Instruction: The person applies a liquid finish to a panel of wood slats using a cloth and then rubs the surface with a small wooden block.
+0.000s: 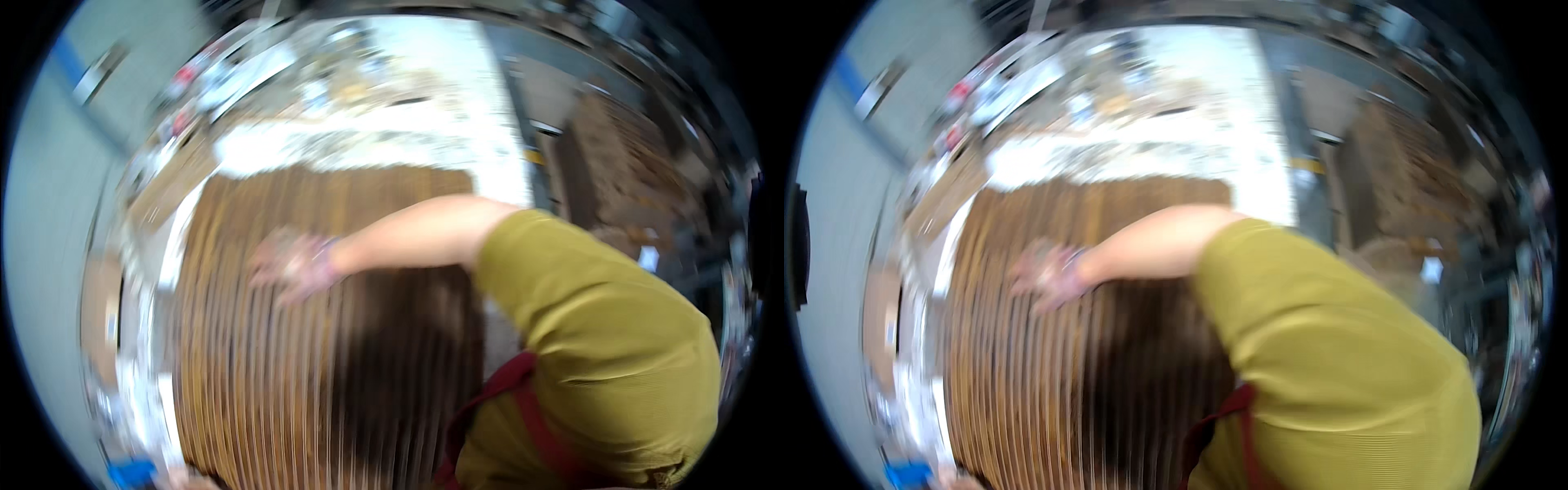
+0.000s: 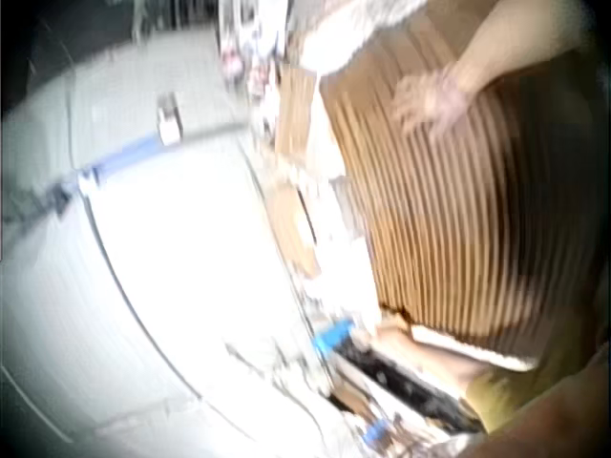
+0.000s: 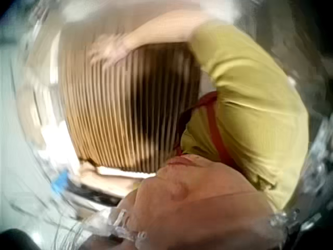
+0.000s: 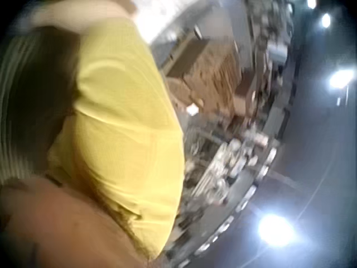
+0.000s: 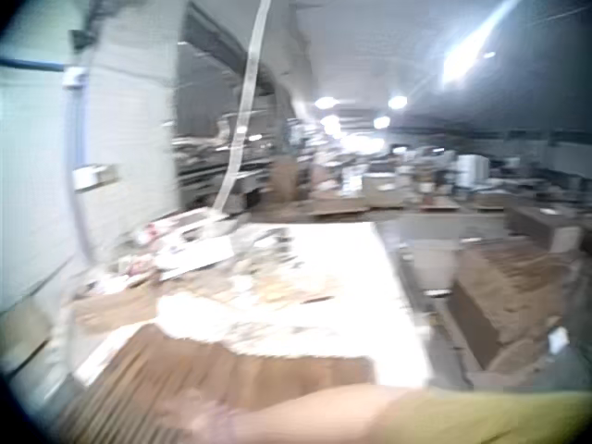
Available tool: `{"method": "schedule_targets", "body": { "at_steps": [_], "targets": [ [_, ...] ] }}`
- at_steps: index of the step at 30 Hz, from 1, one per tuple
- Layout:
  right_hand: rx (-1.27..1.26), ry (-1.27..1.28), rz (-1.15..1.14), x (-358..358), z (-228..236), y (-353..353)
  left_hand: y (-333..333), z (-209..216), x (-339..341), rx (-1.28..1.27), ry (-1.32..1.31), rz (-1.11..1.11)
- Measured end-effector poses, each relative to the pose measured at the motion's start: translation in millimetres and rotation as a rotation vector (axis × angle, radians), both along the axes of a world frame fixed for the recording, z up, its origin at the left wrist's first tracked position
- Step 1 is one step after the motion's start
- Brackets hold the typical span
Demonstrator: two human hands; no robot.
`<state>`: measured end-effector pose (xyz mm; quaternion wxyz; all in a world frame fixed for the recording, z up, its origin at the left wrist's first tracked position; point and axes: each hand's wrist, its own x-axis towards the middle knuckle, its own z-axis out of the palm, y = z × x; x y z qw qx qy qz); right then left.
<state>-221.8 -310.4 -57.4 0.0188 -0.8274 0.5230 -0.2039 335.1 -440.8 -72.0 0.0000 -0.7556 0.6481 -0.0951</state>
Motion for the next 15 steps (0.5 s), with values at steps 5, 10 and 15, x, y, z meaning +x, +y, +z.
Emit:
{"method": "schedule_targets", "body": {
  "at_steps": [5, 10, 15],
  "targets": [
    [0.329, -0.373, -0.146, 38.1, 38.1, 5.8, 73.8, 44.2, -185.8, 0.103, 0.648, -0.408],
    [0.291, -0.543, 0.157, 135.7, 33.4, 10.7, 131.7, 55.0, -228.9, 0.388, 1.025, -0.502],
    [0.848, -1.358, -0.242, 62.0, 88.9, 8.7, 81.9, 73.0, -182.3, -0.181, 1.038, -0.531]
  ]
}}
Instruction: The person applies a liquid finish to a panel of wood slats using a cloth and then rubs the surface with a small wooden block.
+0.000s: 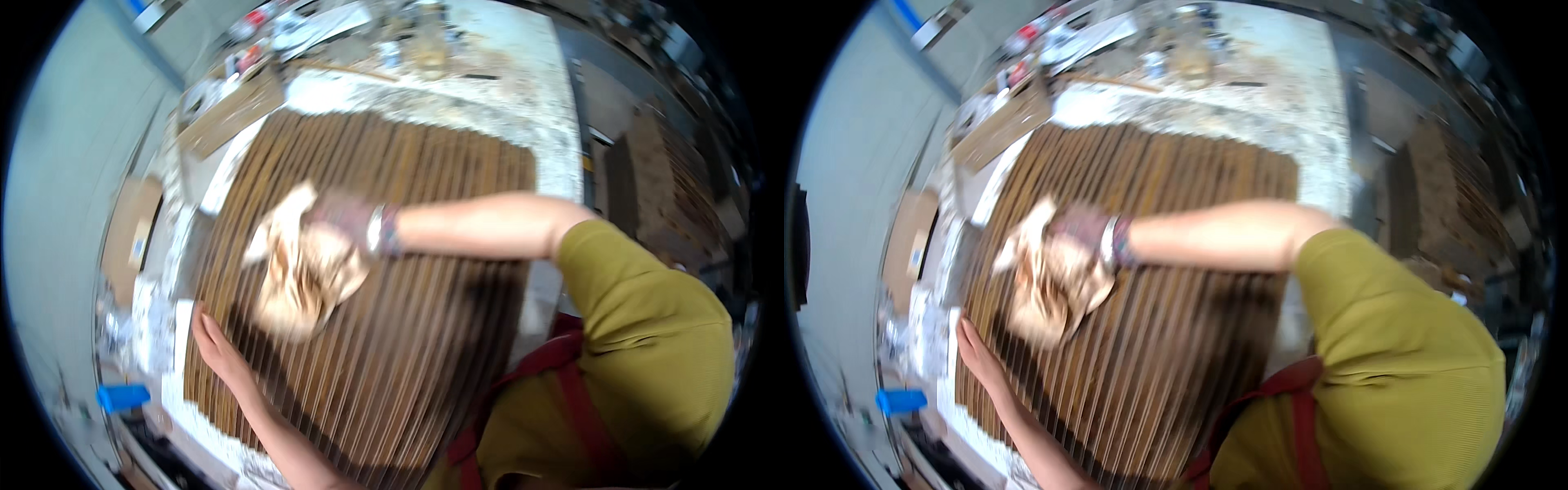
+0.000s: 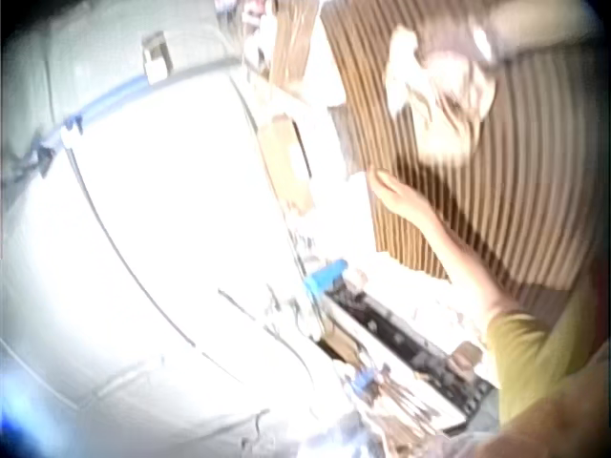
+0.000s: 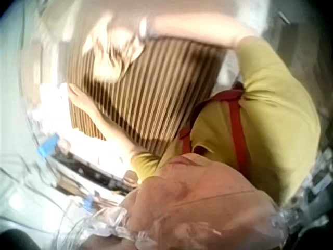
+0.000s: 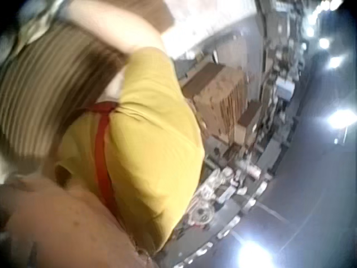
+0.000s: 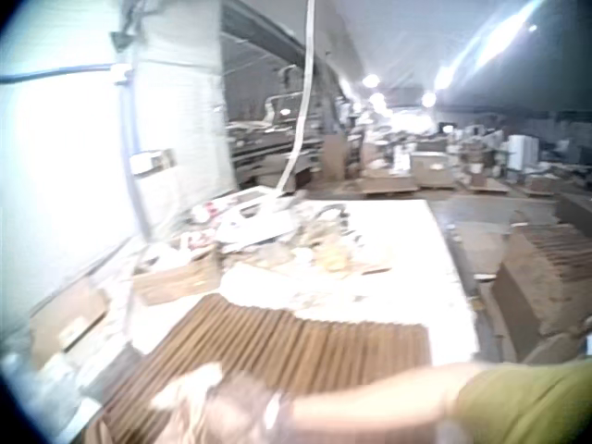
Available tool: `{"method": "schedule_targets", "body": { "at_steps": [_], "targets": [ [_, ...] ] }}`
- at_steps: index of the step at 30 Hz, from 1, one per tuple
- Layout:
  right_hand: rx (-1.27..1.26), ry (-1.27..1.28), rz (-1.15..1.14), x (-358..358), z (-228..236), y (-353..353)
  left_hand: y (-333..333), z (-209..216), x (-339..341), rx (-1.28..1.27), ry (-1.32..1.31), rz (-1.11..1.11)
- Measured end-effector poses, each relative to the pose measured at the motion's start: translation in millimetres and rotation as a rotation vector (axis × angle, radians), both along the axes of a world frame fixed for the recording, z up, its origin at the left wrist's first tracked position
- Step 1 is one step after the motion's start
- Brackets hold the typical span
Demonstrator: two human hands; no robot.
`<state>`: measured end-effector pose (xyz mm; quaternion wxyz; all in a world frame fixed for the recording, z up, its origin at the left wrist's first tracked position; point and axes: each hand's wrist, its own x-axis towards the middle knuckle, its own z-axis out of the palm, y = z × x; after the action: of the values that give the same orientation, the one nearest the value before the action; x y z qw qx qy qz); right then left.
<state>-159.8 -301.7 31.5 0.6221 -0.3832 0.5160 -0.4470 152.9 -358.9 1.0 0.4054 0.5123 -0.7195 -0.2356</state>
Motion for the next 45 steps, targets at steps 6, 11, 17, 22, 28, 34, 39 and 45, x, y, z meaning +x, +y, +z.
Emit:
{"method": "schedule_targets", "body": {
  "at_steps": [6, 11, 17, 22, 28, 34, 39, 45],
  "targets": [
    [-0.568, 0.871, 0.195, 79.9, 50.4, -79.5, -58.7, -63.2, 89.5, 0.255, -0.847, 0.554],
    [-1.163, 1.315, 0.644, 173.7, -67.4, -129.9, -63.7, -73.0, 96.4, 0.161, -0.926, 0.463],
    [-0.661, 0.948, 0.348, 49.2, -64.0, -200.6, -46.9, -75.2, 103.8, 0.288, -0.827, 0.566],
    [-0.652, 1.764, 0.138, -236.6, -86.7, -287.3, -88.4, -71.8, 67.0, 0.201, -0.856, 0.493],
    [-0.566, 1.134, 0.172, -40.7, -15.6, -197.1, -61.1, -81.0, 108.2, 0.246, -0.858, 0.547],
    [-0.700, 1.398, -0.059, -73.7, -51.1, -192.9, -70.5, -82.7, 107.3, 0.200, -0.872, 0.503],
    [-0.398, 0.848, -0.096, -145.0, 5.2, -180.7, -70.4, -89.9, 99.6, 0.200, -0.901, 0.511],
    [-1.351, 1.410, -0.012, -73.1, -73.2, -127.7, -65.2, -84.7, 107.7, 0.210, -0.887, 0.539]
  ]
}}
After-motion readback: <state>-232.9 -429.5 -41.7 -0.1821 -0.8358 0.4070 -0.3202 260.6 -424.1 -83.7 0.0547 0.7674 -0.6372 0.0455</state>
